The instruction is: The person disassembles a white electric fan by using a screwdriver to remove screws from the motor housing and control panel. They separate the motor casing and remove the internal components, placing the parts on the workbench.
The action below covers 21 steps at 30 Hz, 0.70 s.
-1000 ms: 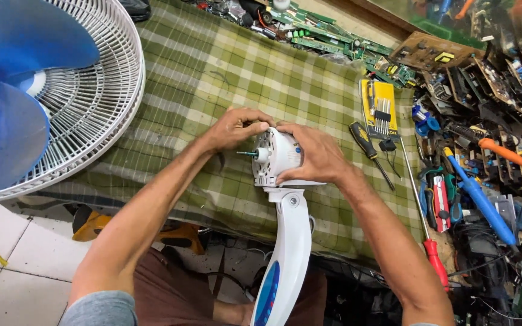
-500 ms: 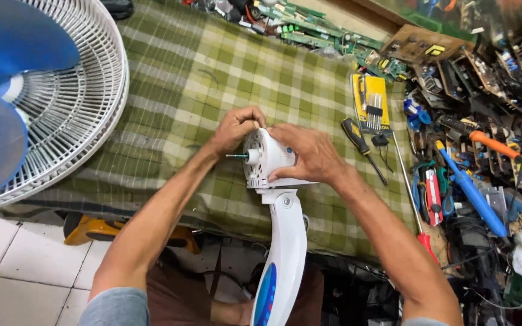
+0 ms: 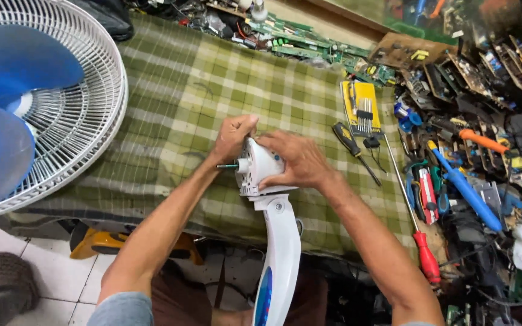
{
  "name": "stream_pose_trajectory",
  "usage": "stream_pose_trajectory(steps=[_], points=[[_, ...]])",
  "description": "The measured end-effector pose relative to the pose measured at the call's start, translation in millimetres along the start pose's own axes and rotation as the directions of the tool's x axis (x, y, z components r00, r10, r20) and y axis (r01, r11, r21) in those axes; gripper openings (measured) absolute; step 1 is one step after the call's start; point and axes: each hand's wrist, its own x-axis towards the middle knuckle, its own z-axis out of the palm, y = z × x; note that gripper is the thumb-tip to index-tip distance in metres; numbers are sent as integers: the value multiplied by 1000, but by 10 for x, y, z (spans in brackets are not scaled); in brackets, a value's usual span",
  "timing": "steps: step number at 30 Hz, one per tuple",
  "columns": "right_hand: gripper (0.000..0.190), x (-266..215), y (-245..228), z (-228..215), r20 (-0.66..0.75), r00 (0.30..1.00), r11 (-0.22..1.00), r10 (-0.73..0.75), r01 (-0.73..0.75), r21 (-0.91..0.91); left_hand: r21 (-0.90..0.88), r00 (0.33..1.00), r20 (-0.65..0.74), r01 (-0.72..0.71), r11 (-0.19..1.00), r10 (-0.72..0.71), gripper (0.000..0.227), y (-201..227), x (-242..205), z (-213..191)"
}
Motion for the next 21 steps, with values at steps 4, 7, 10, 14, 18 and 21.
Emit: stream_pose_trajectory(steps=[4, 7, 10, 14, 18, 21], points=[[93, -201, 197, -176, -22, 999, 999, 39, -39, 3, 27, 999, 38, -21, 999, 20, 45, -78, 12, 24], [34, -777, 832, -233, -254, 928, 962, 271, -256, 92, 13, 1000, -25, -14, 1000, 14, 50, 104, -46, 46], [42, -1441, 1313, -359, -358, 860, 732, 363, -501, -462, -3, 998, -47, -42, 999, 42, 50, 146, -57, -19], [27, -1958, 1471, -313, -120, 503, 364, 856, -750, -553, 50, 992, 83, -103, 993, 99, 44, 350, -35, -227], [28, -1965, 1277, -528, -168, 567, 505, 807, -809, -301, 112, 961, 249, -152, 982, 121, 30, 458, -127, -437], [20, -1813, 1143, -842, -281, 481, 554, 830, -769, 320, 187, 943, 328, -127, 974, 60, 18, 568, -192, -549]])
